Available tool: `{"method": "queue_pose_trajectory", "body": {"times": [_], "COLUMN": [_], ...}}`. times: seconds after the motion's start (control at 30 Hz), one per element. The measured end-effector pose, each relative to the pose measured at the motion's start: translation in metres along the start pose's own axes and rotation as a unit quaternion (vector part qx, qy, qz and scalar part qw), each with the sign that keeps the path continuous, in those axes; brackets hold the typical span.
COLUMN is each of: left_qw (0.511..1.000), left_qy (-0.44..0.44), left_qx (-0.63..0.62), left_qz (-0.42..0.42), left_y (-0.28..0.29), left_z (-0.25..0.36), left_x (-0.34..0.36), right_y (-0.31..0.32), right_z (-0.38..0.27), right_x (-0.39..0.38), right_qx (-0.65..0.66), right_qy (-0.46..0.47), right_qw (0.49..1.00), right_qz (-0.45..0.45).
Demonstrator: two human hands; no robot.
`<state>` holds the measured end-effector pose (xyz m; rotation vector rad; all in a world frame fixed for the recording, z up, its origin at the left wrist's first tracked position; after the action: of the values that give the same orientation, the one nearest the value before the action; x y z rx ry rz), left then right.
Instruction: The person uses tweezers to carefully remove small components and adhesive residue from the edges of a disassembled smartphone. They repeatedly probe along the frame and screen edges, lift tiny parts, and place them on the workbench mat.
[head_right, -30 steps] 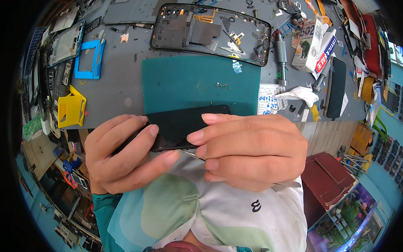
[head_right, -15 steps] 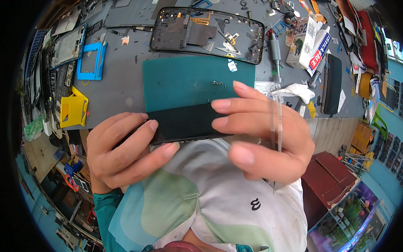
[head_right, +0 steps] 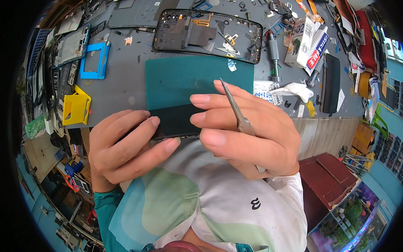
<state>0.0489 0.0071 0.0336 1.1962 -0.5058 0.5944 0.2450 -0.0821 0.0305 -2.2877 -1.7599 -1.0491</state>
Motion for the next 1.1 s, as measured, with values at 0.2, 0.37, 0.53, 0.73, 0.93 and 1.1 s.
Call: {"method": "queue_pose_trajectory", "body": {"times": [0.2,0.37,0.53,0.73,0.93,1.1], "left_qw": [1.0,1.0,0.999,0.997,0.996,0.991], "left_qy": [0.005,0.011,0.022,0.019,0.012,-0.032], "left_qx": [0.002,-0.011,-0.033,-0.03,-0.04,-0.036], "left_qz": [0.002,0.012,0.029,0.07,0.083,0.121], "left_y": [0.001,0.001,0.002,0.002,0.0,-0.001], "left_z": [0.0,-0.001,-0.004,-0.005,-0.009,-0.011], "left_x": [0.0,0.0,0.004,0.005,0.004,0.004], "right_y": [0.0,0.003,0.015,0.035,0.043,0.057], "right_z": [0.0,0.0,0.001,-0.001,-0.003,0.0], "right_x": [0.002,-0.003,-0.007,-0.016,-0.035,-0.051], "right_qx": [-0.005,-0.006,0.018,0.068,0.111,0.168], "right_qy": [-0.012,-0.008,0.008,0.038,0.021,0.001], "right_qw": [1.0,0.999,0.996,0.99,0.979,0.964], "right_qz": [-0.005,0.033,0.087,0.116,0.172,0.208]}}
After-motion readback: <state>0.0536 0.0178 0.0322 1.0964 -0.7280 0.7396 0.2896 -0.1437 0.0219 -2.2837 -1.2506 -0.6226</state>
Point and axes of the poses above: each hand's wrist, its own x-axis towards the middle knuckle, its own y-axis out of the back of the hand, z = x × y, the point moved 6 cm from there along x, towards the middle knuckle, and after that the axes turned 11 degrees about z, right-handed, at the moved point
